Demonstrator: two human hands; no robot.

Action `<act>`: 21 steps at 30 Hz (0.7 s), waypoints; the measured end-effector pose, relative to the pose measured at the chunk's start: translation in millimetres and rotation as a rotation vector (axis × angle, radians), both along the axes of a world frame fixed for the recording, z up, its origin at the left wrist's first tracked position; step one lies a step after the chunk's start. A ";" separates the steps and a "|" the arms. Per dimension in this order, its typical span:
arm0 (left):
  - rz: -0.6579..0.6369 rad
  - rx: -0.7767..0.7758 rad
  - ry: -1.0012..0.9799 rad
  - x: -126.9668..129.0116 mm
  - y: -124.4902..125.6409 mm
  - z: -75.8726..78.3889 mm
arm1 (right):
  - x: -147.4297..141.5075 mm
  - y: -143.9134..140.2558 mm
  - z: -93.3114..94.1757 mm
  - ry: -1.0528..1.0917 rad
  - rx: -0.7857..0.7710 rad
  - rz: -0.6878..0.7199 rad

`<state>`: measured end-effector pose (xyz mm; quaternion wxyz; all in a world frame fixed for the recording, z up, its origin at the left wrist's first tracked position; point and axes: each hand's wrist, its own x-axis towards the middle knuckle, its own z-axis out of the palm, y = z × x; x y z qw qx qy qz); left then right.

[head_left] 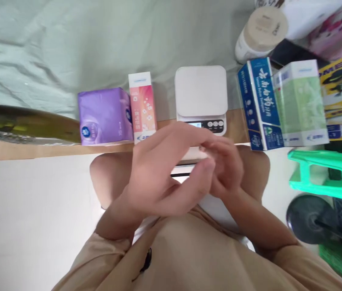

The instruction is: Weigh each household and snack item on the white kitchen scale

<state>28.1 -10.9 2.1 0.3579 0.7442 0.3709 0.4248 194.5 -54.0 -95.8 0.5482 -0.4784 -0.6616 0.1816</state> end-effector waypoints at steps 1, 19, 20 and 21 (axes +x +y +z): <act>-0.015 0.005 -0.014 7.2 0.7 -4.3 | 17.2 -6.1 3.6 -0.001 0.051 -0.079; -0.390 -0.302 0.087 209.7 -41.1 -80.7 | 163.5 -77.4 -23.4 0.316 -0.434 -0.619; -0.394 -0.290 0.097 210.9 -42.0 -82.3 | 163.9 -76.5 -24.4 0.318 -0.439 -0.594; -0.403 -0.275 0.108 211.3 -42.9 -83.9 | 163.8 -75.8 -24.7 0.328 -0.441 -0.566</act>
